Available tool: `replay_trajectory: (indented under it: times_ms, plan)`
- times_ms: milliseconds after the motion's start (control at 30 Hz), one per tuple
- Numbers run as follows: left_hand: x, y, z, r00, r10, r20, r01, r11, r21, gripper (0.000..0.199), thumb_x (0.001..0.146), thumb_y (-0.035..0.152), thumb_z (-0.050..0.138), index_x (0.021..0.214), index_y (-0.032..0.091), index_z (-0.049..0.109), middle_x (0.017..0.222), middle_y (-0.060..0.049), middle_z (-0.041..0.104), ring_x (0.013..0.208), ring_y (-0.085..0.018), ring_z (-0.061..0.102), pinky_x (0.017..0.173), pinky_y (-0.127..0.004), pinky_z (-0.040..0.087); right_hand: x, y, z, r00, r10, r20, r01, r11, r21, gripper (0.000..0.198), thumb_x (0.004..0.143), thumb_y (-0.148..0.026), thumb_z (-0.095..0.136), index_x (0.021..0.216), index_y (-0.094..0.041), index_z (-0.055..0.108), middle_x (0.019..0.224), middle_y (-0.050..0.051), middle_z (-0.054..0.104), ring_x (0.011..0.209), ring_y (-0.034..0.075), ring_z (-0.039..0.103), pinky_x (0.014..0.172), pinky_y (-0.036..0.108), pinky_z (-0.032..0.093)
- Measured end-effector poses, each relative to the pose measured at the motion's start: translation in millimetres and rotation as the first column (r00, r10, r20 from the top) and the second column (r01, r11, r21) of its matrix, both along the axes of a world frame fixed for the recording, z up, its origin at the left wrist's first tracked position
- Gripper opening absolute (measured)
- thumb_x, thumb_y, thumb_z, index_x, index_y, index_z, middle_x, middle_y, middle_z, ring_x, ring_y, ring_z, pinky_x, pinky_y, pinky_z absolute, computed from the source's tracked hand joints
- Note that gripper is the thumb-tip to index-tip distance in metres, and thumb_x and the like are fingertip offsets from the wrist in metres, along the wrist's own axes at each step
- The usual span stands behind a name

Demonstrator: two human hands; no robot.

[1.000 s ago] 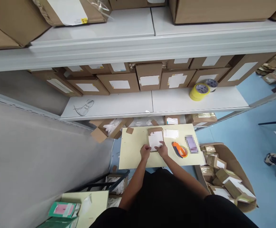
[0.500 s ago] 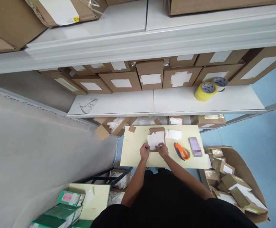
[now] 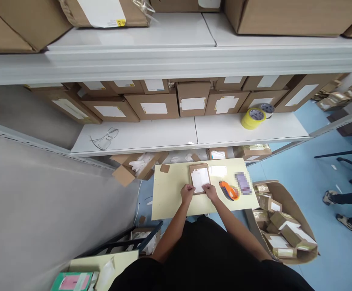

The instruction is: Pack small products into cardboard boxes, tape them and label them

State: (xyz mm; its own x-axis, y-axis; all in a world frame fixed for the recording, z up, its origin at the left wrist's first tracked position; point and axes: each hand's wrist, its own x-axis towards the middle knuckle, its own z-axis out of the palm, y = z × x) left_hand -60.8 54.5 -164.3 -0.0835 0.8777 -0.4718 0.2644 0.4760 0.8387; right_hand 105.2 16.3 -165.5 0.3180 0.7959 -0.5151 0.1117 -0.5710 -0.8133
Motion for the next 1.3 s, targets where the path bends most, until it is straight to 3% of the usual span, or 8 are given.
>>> replay_trajectory:
  times_ms: [233,400,600,867,1067,1167,1233,1300]
  plan:
    - [-2,-5,-18.6,0.997,-0.021,-0.070,0.020,1.000,-0.016,0.014,0.069,0.023,0.074,0.067,0.022,0.060,0.065,0.003,0.067,0.068,-0.016,0.068,0.071,-0.026,0.051,0,-4,-3,0.967,0.024,0.254,-0.016,0.999,-0.032,0.032,0.079,-0.050,0.065,0.063,-0.025,0.057,0.063,-0.002,0.063,0.068,0.020,0.061,0.068,0.028,0.047]
    - [-1,2,-18.2,0.995,-0.036,-0.096,0.035,0.999,-0.015,0.017,0.069,0.018,0.072,0.063,0.022,0.057,0.066,0.003,0.065,0.071,-0.018,0.068,0.074,-0.028,0.050,-7,2,-4,0.927,0.035,0.372,-0.002,0.996,-0.088,0.020,0.081,-0.032,0.061,0.063,-0.024,0.060,0.068,0.000,0.069,0.069,0.020,0.064,0.069,0.027,0.045]
    - [0,5,-13.7,0.971,-0.134,-0.198,0.141,0.990,0.025,0.017,0.072,0.013,0.069,0.066,0.023,0.056,0.072,0.001,0.068,0.077,-0.019,0.069,0.079,-0.028,0.049,-15,1,-1,0.859,0.092,0.503,-0.026,0.990,-0.137,0.015,0.083,-0.023,0.064,0.068,-0.023,0.067,0.074,0.002,0.073,0.073,0.019,0.065,0.067,0.025,0.043]
    - [-2,8,-7.3,0.929,-0.241,-0.283,0.252,0.968,0.003,0.016,0.074,0.013,0.071,0.069,0.023,0.060,0.078,-0.003,0.073,0.083,-0.024,0.072,0.079,-0.030,0.049,-27,-3,3,0.823,0.070,0.564,0.025,0.987,-0.159,0.020,0.090,-0.027,0.064,0.071,-0.024,0.065,0.078,0.004,0.075,0.079,0.021,0.069,0.068,0.026,0.044]
    - [-13,20,-4.2,0.851,-0.386,-0.356,0.378,0.921,-0.093,0.022,0.069,0.023,0.085,0.072,0.022,0.064,0.080,-0.010,0.073,0.099,-0.033,0.073,0.088,-0.038,0.051,-20,-7,7,0.801,0.029,0.599,0.169,0.947,-0.272,0.029,0.085,-0.046,0.078,0.078,-0.024,0.061,0.086,0.011,0.076,0.083,0.026,0.072,0.066,0.029,0.043]
    - [-7,19,1.8,0.773,-0.507,-0.381,0.553,0.833,0.013,0.012,0.080,0.020,0.077,0.092,0.021,0.072,0.100,-0.015,0.075,0.113,-0.033,0.069,0.098,-0.041,0.049,-20,-11,8,0.803,0.031,0.596,0.168,0.946,-0.277,0.032,0.087,-0.052,0.076,0.081,-0.024,0.059,0.087,0.010,0.076,0.084,0.027,0.073,0.067,0.030,0.044]
    - [0,17,5.7,0.675,-0.603,-0.425,0.700,0.706,0.109,0.028,0.087,0.017,0.068,0.114,0.022,0.073,0.128,-0.018,0.070,0.132,-0.033,0.060,0.108,-0.042,0.046,-25,-15,7,0.805,0.020,0.592,0.171,0.949,-0.265,0.031,0.090,-0.052,0.071,0.082,-0.025,0.058,0.087,0.010,0.076,0.085,0.027,0.073,0.068,0.031,0.045]
    - [3,17,7.2,0.570,-0.674,-0.469,0.797,0.594,0.114,0.051,0.087,0.017,0.065,0.137,0.025,0.065,0.156,-0.016,0.054,0.152,-0.034,0.041,0.119,-0.047,0.039,-30,-22,4,0.817,-0.023,0.576,0.196,0.951,-0.239,0.032,0.093,-0.053,0.065,0.081,-0.025,0.056,0.087,0.009,0.076,0.085,0.027,0.073,0.069,0.031,0.046]
